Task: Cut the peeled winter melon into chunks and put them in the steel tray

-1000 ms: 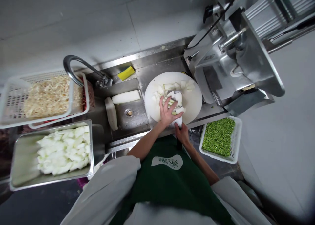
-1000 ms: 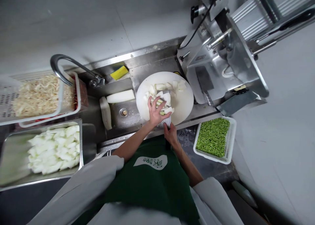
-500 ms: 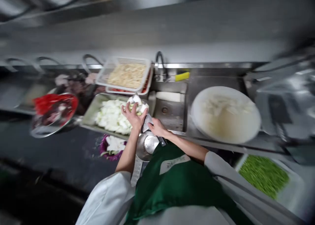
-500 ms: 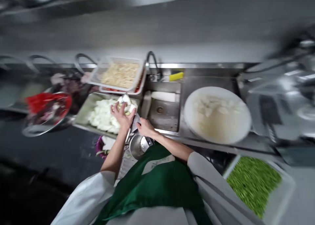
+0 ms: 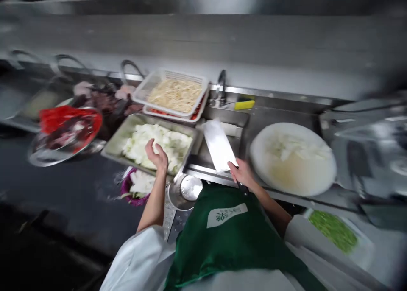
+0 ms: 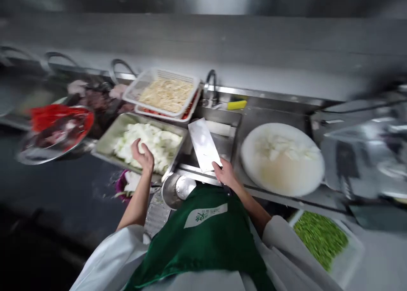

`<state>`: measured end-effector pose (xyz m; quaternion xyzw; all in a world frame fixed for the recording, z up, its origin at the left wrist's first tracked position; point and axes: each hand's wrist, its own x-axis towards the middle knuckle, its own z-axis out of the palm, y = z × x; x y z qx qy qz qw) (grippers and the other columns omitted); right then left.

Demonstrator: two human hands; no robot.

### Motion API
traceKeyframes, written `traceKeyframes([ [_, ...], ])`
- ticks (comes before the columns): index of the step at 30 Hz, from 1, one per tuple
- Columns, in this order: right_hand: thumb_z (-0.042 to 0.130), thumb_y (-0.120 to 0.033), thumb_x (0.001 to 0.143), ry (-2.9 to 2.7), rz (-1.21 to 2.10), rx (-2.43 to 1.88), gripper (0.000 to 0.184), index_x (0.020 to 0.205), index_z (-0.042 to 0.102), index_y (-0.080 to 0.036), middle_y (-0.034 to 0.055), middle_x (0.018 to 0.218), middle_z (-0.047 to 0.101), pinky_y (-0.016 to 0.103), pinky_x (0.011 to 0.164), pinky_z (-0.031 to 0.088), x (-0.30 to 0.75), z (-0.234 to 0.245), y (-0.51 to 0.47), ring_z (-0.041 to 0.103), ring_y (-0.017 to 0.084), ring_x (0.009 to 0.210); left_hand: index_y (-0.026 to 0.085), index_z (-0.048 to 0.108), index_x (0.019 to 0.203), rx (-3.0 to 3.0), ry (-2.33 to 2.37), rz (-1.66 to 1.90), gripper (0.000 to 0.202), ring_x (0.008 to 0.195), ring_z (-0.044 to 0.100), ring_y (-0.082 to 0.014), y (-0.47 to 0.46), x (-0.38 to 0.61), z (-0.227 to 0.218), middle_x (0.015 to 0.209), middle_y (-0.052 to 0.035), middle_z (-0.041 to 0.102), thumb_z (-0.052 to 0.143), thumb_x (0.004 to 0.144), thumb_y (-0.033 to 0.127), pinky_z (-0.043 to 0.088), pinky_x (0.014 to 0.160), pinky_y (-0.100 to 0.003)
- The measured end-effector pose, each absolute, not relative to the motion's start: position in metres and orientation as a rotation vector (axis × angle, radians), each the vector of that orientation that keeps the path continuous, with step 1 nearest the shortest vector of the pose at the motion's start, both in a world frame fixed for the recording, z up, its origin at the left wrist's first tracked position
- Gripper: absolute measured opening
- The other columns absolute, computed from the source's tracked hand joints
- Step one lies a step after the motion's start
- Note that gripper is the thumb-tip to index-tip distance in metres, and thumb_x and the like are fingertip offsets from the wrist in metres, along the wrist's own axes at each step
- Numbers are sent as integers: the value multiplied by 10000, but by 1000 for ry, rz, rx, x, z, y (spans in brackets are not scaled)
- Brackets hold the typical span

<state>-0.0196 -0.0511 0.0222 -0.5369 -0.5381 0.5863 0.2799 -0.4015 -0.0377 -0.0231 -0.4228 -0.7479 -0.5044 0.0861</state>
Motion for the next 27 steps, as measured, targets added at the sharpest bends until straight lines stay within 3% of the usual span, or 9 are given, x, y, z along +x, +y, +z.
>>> traceKeyframes([
  [5, 679, -760, 765, -921, 1149, -1776, 550, 756, 419, -275, -69, 445, 479, 272, 343, 382, 144, 10, -101, 470, 148, 340, 169, 568, 1332, -2062, -2055, -1597, 416, 1270, 558, -267, 14, -239, -44, 1294, -170, 600, 421, 1035, 420, 433, 1140, -470],
  [8, 672, -821, 716, -733, 939, -1918, 604, 748, 412, -277, -59, 430, 490, 281, 348, 376, 221, -11, -148, 463, 152, 334, 198, 506, 1448, -2780, -1877, -1285, 587, 1383, 493, -295, 19, -115, -69, 1451, -176, 502, 555, 970, 534, 413, 1177, -465],
  [10, 638, -846, 713, -670, 876, -2023, 610, 739, 428, -274, -49, 410, 491, 286, 357, 376, 254, -29, -179, 466, 160, 329, 220, 411, 1549, -3128, -1685, -846, 913, 1514, 319, -379, 13, -40, -87, 1637, -185, 279, 725, 812, 658, 363, 1210, -524],
  [12, 605, -847, 726, -622, 873, -2113, 600, 722, 434, -272, -35, 402, 498, 290, 370, 384, 273, -47, -202, 480, 169, 330, 253, 386, 1580, -3198, -1610, -490, 1111, 1560, 94, -489, 10, 21, -102, 1709, -166, 100, 822, 668, 714, 261, 1227, -634],
  [15, 571, -821, 747, -535, 915, -2159, 568, 698, 411, -279, -20, 410, 515, 293, 387, 390, 290, -69, -216, 506, 181, 338, 243, 374, 1596, -3086, -1675, -347, 1148, 1541, -71, -547, 28, 84, -111, 1725, -159, 5, 816, 658, 736, 156, 1218, -713],
  [20, 532, -721, 814, -537, 904, -2168, 469, 712, 426, -276, -19, 425, 530, 285, 424, 391, 325, -86, -194, 531, 182, 360, 151, 349, 1600, -2933, -1768, -567, 1112, 1564, -97, -483, 90, 128, -113, 1719, -187, 11, 771, 738, 711, 59, 1250, -693],
  [27, 544, -505, 913, -664, 939, -2283, 323, 719, 441, -267, -14, 441, 545, 275, 499, 429, 393, -94, -125, 575, 185, 436, 193, 465, 1517, -3098, -1598, -612, 934, 1583, 59, -427, 113, 104, -118, 1685, -178, 187, 762, 772, 671, 177, 1262, -630],
])
